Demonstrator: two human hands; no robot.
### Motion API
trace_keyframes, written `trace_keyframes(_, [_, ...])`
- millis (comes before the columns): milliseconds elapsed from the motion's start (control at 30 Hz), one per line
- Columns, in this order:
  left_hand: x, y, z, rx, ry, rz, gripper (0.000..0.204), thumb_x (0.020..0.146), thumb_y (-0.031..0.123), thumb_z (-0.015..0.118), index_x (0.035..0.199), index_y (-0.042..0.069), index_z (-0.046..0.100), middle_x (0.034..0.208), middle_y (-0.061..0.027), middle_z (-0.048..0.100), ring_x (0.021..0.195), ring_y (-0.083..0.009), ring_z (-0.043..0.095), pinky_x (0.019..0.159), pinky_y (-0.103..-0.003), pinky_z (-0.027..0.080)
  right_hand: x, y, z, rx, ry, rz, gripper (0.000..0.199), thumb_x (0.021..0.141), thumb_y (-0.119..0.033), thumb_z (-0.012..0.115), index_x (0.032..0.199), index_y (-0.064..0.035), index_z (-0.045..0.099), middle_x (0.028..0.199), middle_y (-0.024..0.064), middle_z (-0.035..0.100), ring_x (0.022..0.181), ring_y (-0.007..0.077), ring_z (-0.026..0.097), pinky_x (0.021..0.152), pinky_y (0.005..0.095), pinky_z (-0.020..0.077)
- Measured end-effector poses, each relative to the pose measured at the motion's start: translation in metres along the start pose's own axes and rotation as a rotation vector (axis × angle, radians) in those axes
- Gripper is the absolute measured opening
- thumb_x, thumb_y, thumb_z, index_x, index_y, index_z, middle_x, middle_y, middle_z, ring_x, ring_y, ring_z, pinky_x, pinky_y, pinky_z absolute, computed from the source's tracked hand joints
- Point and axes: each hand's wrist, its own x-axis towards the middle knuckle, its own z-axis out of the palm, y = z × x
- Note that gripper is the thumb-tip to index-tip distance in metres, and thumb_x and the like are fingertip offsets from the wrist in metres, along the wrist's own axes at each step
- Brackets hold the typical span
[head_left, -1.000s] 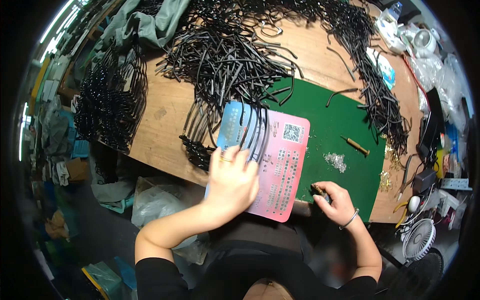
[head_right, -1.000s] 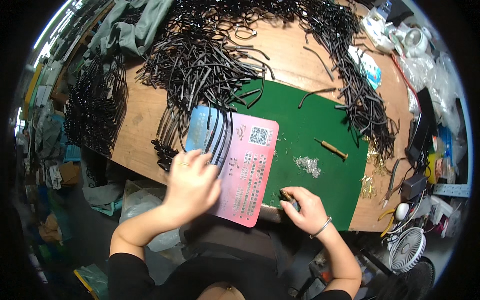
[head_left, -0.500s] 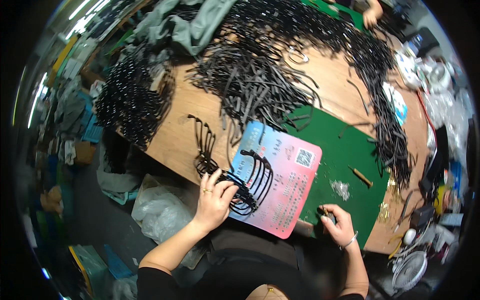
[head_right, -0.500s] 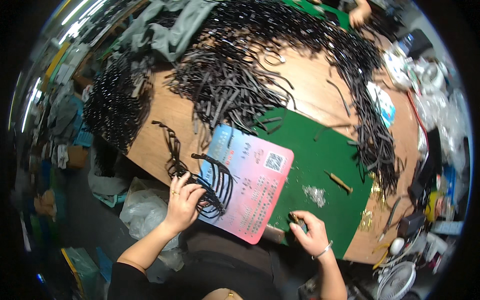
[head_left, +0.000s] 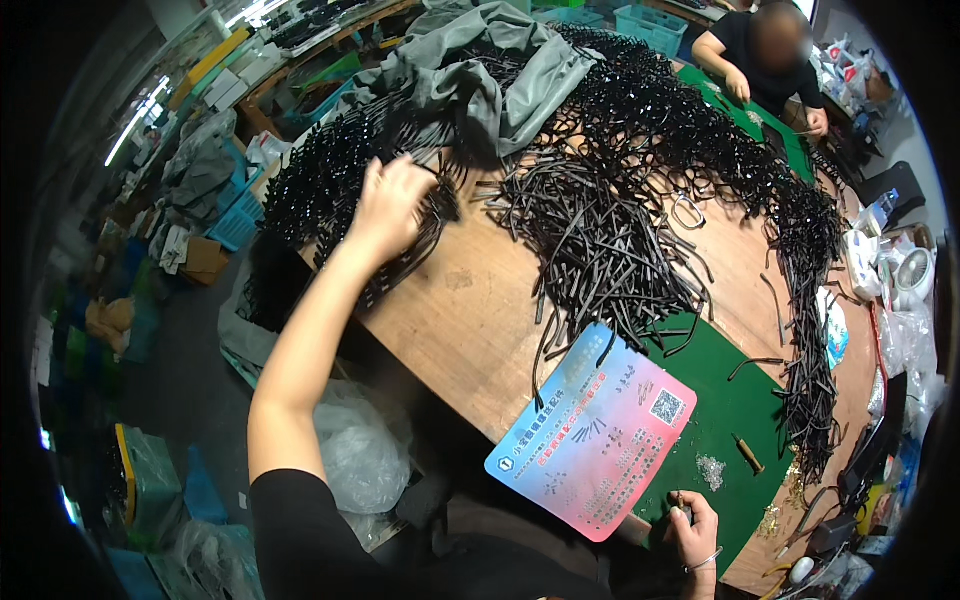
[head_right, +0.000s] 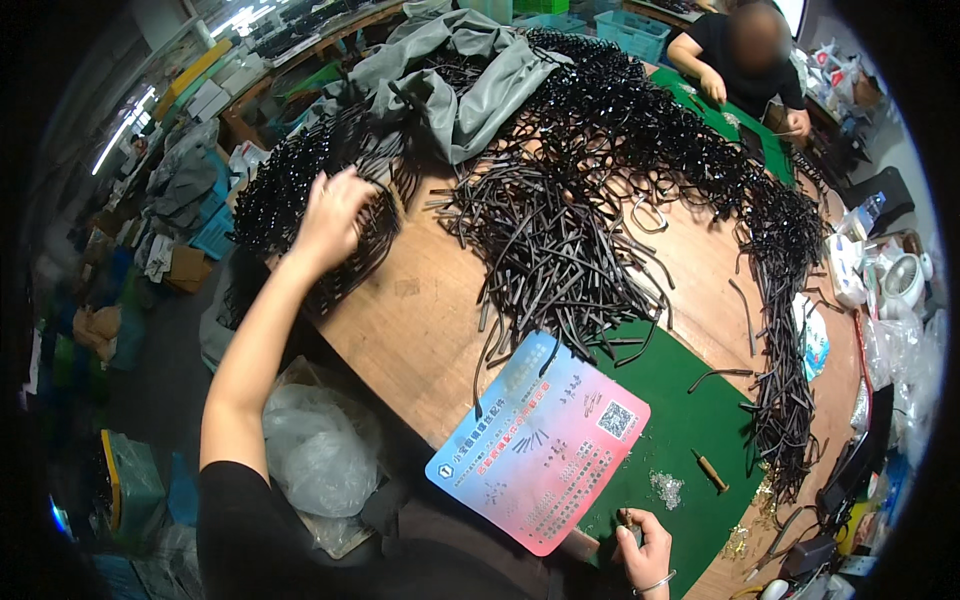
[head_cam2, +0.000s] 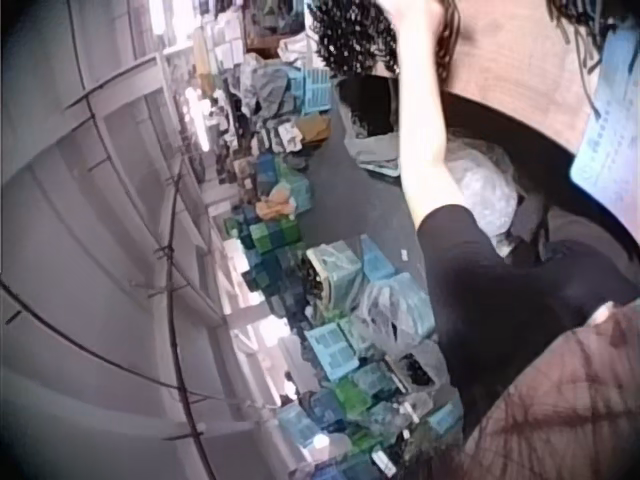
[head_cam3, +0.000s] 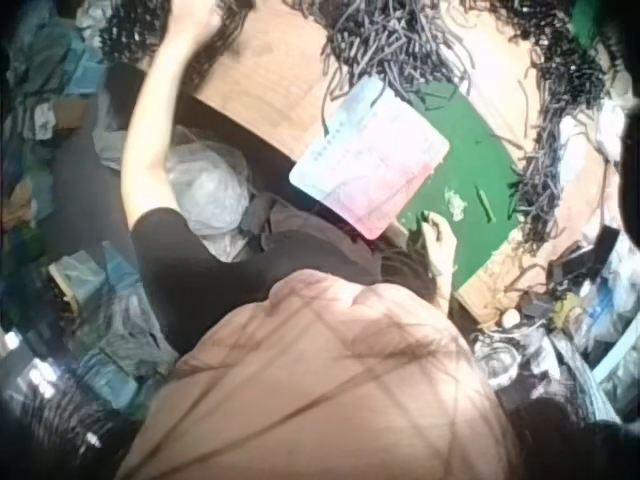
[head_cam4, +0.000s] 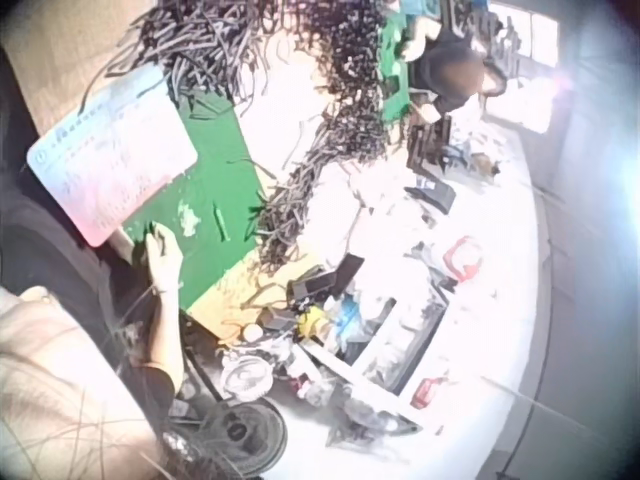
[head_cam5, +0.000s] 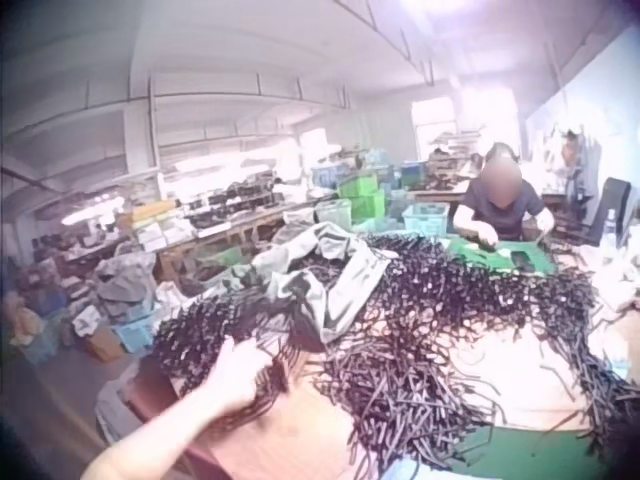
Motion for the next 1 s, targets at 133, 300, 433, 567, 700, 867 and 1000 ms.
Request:
trace_keyframes(133, [0.026,-0.064,0.052,0.103,-0.396,-0.218,0.047,0.074,-0.002,0.054,0.118,0.011,0.049,0.127,-0.0063,0.048,0.129,-0.0251,0.034,0.102,-0.065,0.016,0.005,-0.025,-0.002,0.016,0.016,0.171,0.025,0.076,-0.013,0.063,0.096,0.0016,0.061,0.079,0.0082,0.063,0.070,0.0140,0.059,0.067,0.0260,0.0465])
trace_keyframes(300, [0.023,-0.009,0.038,0.106,-0.216,-0.161,0.042,0.072,-0.005,0.049,0.113,0.007,0.051,0.122,-0.0126,0.049,0.122,-0.0290,0.039,0.098,-0.060,0.027,0.001,-0.020,-0.003,0.007,0.104,0.033,0.024,0.078,-0.013,0.063,0.096,0.0021,0.061,0.074,0.0064,0.062,0.065,0.0107,0.057,0.060,0.0246,0.0455])
trace_keyframes(433, [-0.024,0.106,0.032,-0.484,-0.170,-0.097,0.026,0.078,0.007,0.057,0.103,0.001,0.052,0.092,-0.0152,0.058,0.086,-0.0287,0.058,0.078,-0.039,0.046,0.004,-0.027,-0.005,0.136,0.018,0.253,0.024,0.079,-0.014,0.063,0.098,0.0017,0.061,0.078,0.0076,0.063,0.070,0.0132,0.060,0.066,0.0267,0.0475])
trace_keyframes(567, [-0.040,0.180,0.022,-0.746,-0.338,-0.417,0.030,0.079,0.018,0.062,0.101,0.001,0.050,0.091,-0.0195,0.057,0.080,-0.0354,0.059,0.071,-0.042,0.048,0.000,-0.025,-0.002,0.042,0.016,0.098,0.025,0.079,-0.015,0.063,0.099,0.0003,0.061,0.086,0.0105,0.063,0.075,0.0179,0.061,0.070,0.0280,0.0476])
trace_keyframes(700, [-0.041,0.210,0.026,-0.614,-0.283,-0.389,0.029,0.081,0.018,0.057,0.104,0.000,0.049,0.096,-0.0219,0.057,0.086,-0.0381,0.058,0.075,-0.045,0.047,0.003,-0.030,-0.003,0.028,-0.035,0.058,0.026,0.080,-0.017,0.064,0.100,-0.0009,0.061,0.092,0.0134,0.063,0.083,0.0232,0.062,0.075,0.0297,0.0480])
trace_keyframes(867, [-0.039,0.208,0.039,-0.687,-0.349,-0.292,0.025,0.081,0.007,0.048,0.105,-0.001,0.052,0.095,-0.0231,0.059,0.087,-0.0376,0.059,0.076,-0.044,0.046,0.003,-0.015,-0.006,0.014,0.028,-0.185,0.027,0.081,-0.020,0.063,0.100,-0.0010,0.060,0.094,0.0143,0.063,0.084,0.0260,0.062,0.075,0.0317,0.0488])
trace_keyframes(1000, [-0.036,0.197,0.045,-1.034,-0.323,-0.313,0.022,0.087,0.006,0.052,0.106,-0.004,0.054,0.085,-0.0050,0.058,0.074,-0.0137,0.054,0.069,-0.028,0.046,-0.010,-0.013,-0.025,0.047,0.021,-0.101,0.026,0.084,-0.022,0.060,0.099,-0.0009,0.058,0.091,0.0134,0.061,0.083,0.0257,0.060,0.073,0.0328,0.0483])
